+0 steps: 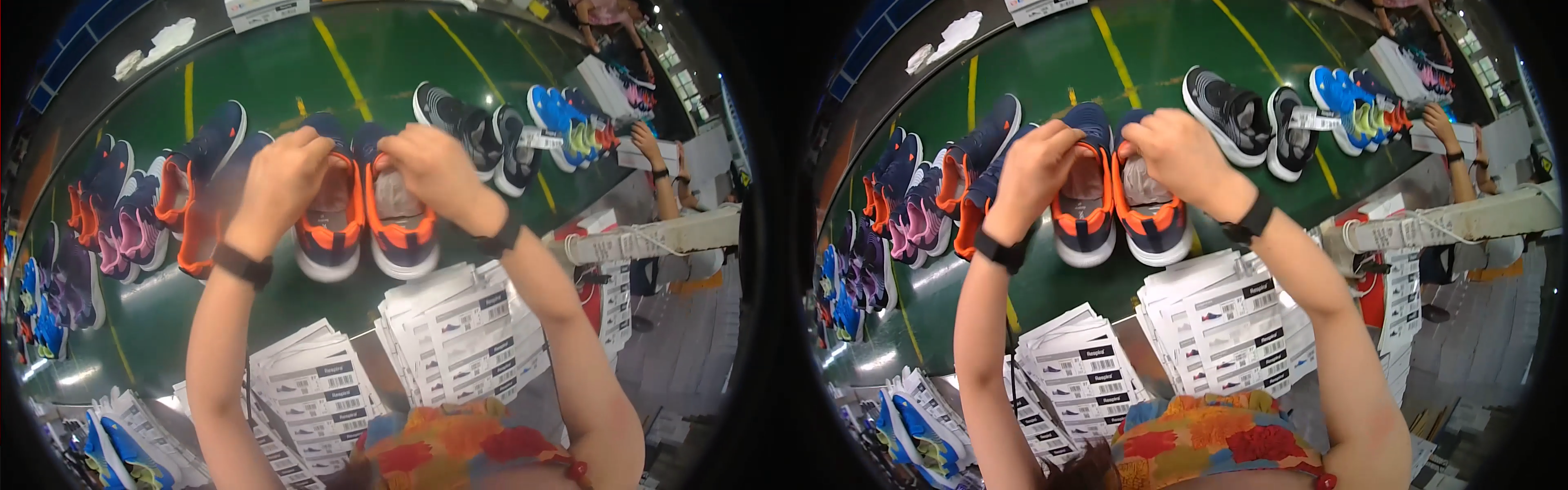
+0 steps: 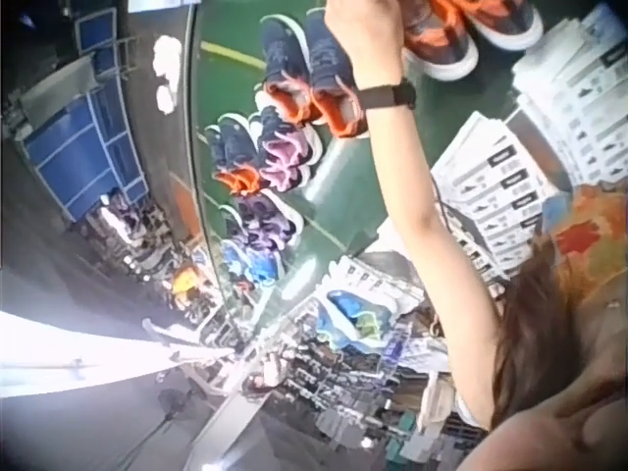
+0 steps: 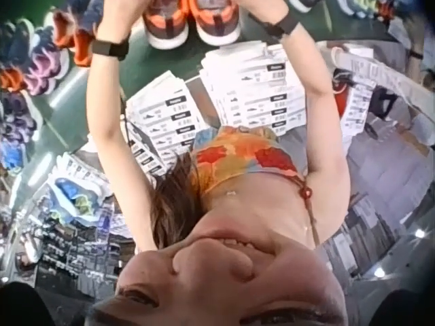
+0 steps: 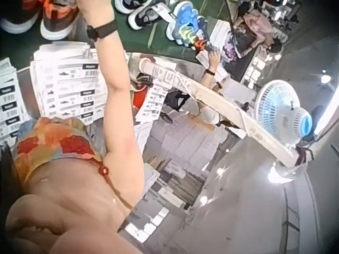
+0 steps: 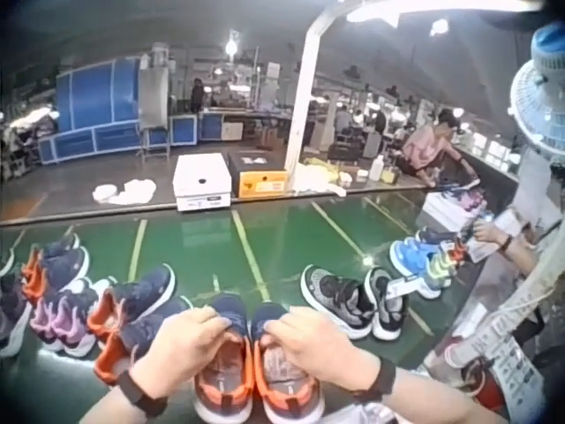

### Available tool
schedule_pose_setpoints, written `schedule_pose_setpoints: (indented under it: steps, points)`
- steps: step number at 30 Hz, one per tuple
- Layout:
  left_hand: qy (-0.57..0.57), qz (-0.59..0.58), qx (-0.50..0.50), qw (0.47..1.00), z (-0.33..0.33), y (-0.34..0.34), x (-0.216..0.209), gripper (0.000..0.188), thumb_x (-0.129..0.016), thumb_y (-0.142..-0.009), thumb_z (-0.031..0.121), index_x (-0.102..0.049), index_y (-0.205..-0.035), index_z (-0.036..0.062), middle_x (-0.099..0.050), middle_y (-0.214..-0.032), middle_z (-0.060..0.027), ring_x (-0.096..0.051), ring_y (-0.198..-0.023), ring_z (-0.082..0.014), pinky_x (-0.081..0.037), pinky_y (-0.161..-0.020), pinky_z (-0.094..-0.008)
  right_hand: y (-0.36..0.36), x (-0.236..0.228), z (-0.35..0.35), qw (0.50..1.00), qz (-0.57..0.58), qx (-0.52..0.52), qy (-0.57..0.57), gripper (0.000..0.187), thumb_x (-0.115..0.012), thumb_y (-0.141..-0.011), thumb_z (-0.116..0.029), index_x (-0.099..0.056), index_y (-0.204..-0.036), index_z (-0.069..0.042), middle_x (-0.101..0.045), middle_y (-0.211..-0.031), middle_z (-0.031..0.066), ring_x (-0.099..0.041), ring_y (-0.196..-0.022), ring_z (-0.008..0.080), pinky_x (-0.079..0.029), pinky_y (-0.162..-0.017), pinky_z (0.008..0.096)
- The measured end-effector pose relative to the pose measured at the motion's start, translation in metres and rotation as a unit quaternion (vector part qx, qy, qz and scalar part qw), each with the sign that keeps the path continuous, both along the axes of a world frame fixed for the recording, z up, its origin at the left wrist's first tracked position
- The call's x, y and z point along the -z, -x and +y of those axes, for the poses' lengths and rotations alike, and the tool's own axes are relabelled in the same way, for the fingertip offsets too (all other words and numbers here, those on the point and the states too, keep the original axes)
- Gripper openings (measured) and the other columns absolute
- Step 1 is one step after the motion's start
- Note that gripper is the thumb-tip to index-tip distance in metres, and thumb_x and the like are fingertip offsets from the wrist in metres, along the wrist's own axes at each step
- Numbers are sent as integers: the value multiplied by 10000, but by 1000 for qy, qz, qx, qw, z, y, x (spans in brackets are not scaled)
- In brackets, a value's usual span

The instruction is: Matching pairs of shoes and verifying them against printed labels on a production line.

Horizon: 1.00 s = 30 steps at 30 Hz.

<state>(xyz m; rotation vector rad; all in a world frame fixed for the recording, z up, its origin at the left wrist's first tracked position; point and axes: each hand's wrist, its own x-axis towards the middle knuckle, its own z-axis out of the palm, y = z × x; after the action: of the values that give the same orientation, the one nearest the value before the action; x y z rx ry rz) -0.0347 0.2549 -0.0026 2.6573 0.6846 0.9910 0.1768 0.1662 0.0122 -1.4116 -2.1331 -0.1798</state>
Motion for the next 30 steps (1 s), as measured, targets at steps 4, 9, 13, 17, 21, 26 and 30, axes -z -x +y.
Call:
schedule_pose_setpoints:
  steps: [4, 9, 13, 17, 21, 26, 30]
  points:
    - [76, 8, 25, 997, -65, 30, -70, 180, -710, -802, 55, -689, -965, -20, -642, -813, -125, -634, -662, -268, -482, -593, -326, 15, -67, -55, 998, -21, -54, -15, 105, -693, -725, -103, -616, -792, -77, -550, -709, 60, -571, -716, 258, -463, -669, 365]
    - [357, 7, 32, 934, -139, 37, -72, 152, -747, -776, 76, -710, -873, -35, -657, -727, -126, -635, -640, -243, -472, -567, -316, 15, -44, -109, 938, 203, -134, 246, 171, -701, -759, -96, -592, -668, -1, -592, -596, 93, -592, -553, 250, -445, -516, 332]
    - [502, -58, -55, 861, -155, 46, -63, 98, -734, -794, 42, -740, -854, -35, -661, -694, -87, -570, -588, -140, -412, -562, -262, 16, -49, -106, 782, 359, -23, 509, 187, -714, -879, -148, -723, -831, 33, -672, -682, 30, -568, -639, 57, -443, -568, 251]
    - [646, -120, -67, 751, -163, 54, -49, 94, -755, -776, 27, -733, -820, -53, -633, -671, -63, -534, -557, -98, -376, -533, -249, 20, -32, -116, 778, 378, -55, 499, 202, -731, -872, -160, -724, -822, 35, -654, -664, 23, -533, -601, 59, -422, -556, 234]
    - [665, -134, -85, 730, -163, 58, -44, 107, -758, -777, 30, -719, -795, -68, -624, -663, -58, -523, -553, -86, -366, -521, -250, 29, -34, -115, 757, 386, -32, 526, 197, -725, -876, -159, -727, -820, 30, -671, -682, 31, -549, -610, 62, -427, -553, 246]
    - [328, -38, -18, 944, -159, 47, -66, 106, -771, -716, 39, -726, -771, -40, -658, -655, -92, -593, -556, -178, -429, -523, -277, 29, -49, -128, 928, 229, -67, 287, 131, -736, -795, -127, -711, -792, 2, -610, -628, 102, -582, -569, 214, -447, -527, 324]
    - [0, -112, 77, 991, -152, 54, -131, 297, -710, -747, 201, -669, -915, -40, -647, -732, -139, -612, -643, -201, -448, -589, -283, 17, -155, -163, 997, 69, -24, -16, 185, -704, -837, -199, -685, -818, -16, -663, -687, 94, -591, -573, 247, -525, -622, 350]
